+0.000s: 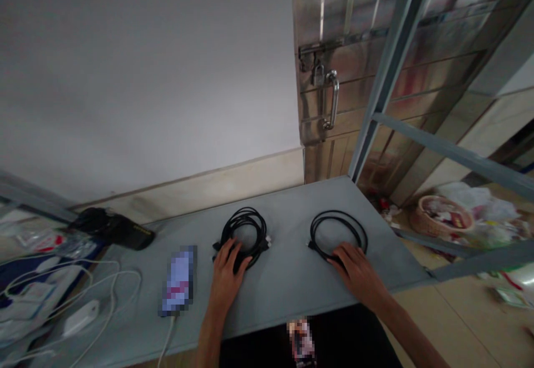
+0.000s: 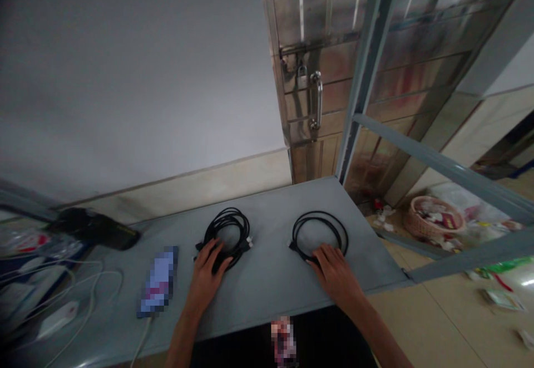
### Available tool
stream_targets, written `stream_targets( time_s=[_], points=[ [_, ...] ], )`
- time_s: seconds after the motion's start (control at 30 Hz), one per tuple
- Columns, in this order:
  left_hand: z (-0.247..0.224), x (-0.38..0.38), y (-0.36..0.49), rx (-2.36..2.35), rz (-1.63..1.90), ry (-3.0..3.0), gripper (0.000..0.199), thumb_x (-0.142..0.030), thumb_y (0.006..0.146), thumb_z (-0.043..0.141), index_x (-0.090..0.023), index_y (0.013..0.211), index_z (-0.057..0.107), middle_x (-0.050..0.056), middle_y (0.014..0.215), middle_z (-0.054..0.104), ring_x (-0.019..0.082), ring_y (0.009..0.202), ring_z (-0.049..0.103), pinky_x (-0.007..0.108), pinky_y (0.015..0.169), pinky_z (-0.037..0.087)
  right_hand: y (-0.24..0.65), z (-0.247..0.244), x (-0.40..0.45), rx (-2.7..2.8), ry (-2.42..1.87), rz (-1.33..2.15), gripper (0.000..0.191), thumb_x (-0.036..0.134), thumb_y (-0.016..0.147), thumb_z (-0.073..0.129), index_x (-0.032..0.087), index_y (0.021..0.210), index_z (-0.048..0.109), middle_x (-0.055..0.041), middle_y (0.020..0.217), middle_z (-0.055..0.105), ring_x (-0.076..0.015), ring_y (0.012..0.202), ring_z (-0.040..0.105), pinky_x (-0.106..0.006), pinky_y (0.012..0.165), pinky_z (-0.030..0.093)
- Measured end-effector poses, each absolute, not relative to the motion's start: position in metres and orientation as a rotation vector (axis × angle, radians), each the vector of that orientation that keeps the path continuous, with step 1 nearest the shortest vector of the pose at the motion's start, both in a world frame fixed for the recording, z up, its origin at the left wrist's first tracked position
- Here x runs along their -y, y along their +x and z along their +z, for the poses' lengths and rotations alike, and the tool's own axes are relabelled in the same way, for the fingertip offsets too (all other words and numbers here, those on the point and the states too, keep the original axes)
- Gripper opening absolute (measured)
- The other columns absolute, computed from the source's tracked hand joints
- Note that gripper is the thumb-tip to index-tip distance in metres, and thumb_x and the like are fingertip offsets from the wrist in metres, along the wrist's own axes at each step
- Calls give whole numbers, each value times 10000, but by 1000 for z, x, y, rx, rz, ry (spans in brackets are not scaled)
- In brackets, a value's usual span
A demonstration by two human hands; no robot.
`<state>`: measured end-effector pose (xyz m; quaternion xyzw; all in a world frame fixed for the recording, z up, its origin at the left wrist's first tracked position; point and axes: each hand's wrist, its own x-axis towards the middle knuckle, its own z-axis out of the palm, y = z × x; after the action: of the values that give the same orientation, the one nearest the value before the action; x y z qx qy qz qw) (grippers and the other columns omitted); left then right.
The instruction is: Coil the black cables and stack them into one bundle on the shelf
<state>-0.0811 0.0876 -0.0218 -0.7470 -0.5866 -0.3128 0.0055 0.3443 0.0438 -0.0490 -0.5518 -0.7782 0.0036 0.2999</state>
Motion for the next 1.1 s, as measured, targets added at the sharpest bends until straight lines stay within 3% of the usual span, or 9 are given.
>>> stream_targets(
  time_s=[0.23,0.43,0.57,0.67,0.77,0.9,1.0,1.1],
  points=[
    [5,-37,-40,1955,-1401,-2038,434,-452,1099,625,-260,1487,643,149,1547,614,343,1506,559,591,1288,449,343,-57,-44,2089,-1507,-82,391,486,1195,418,221,1088,685,-105,1097,720,-289,1056,696,-477,979,546],
    [11,43,21,2315,-1871,-1981,325,-496,1034,723,-273,1261,788,142,1371,726,356,1358,666,552,1226,498,339,-49,-44,2061,-1451,-109,472,588,1165,448,219,1003,693,-107,1044,729,-304,996,688,-479,925,552],
    [14,73,66,2697,-2308,-1665,373,-516,943,848,-285,1235,822,113,1064,797,305,1038,770,416,1020,599,311,-30,-17,1918,-1439,184,434,587,1164,458,239,1009,666,-100,1039,731,-287,979,715,-434,880,591],
    [27,79,88,2739,-2502,-1811,467,-544,901,882,-273,1278,830,122,1014,796,288,923,763,363,883,616,280,-4,18,1757,-1397,495,381,571,1168,468,252,1162,677,-108,1149,754,-263,1056,752,-369,898,632],
    [49,75,98,2695,-2493,-2057,526,-615,910,848,-258,1295,832,158,1154,806,302,1005,753,368,946,597,254,28,45,1665,-1296,777,418,554,1174,440,270,1378,669,-116,1263,758,-255,1167,753,-342,991,645],
    [80,65,101,2787,-2284,-1960,476,-635,936,811,-244,1204,849,164,1251,802,323,1178,720,370,1079,553,245,63,58,1511,-1125,1145,466,597,1167,409,291,1305,732,-95,1163,766,-237,1085,754,-323,974,654],
    [99,60,91,2802,-2261,-1941,485,-661,975,744,-225,1159,851,135,1120,827,299,1042,754,352,963,610,265,71,55,1315,-1248,1237,487,637,1147,464,249,1227,748,-91,1134,775,-223,1057,747,-298,972,644],
    [109,59,64,2851,-2305,-1816,564,-720,978,702,-214,1173,857,106,994,841,274,882,783,337,836,648,306,60,46,1189,-1364,1060,515,677,1109,526,226,1149,772,-97,1112,789,-227,1034,758,-308,994,643]
  ],
)
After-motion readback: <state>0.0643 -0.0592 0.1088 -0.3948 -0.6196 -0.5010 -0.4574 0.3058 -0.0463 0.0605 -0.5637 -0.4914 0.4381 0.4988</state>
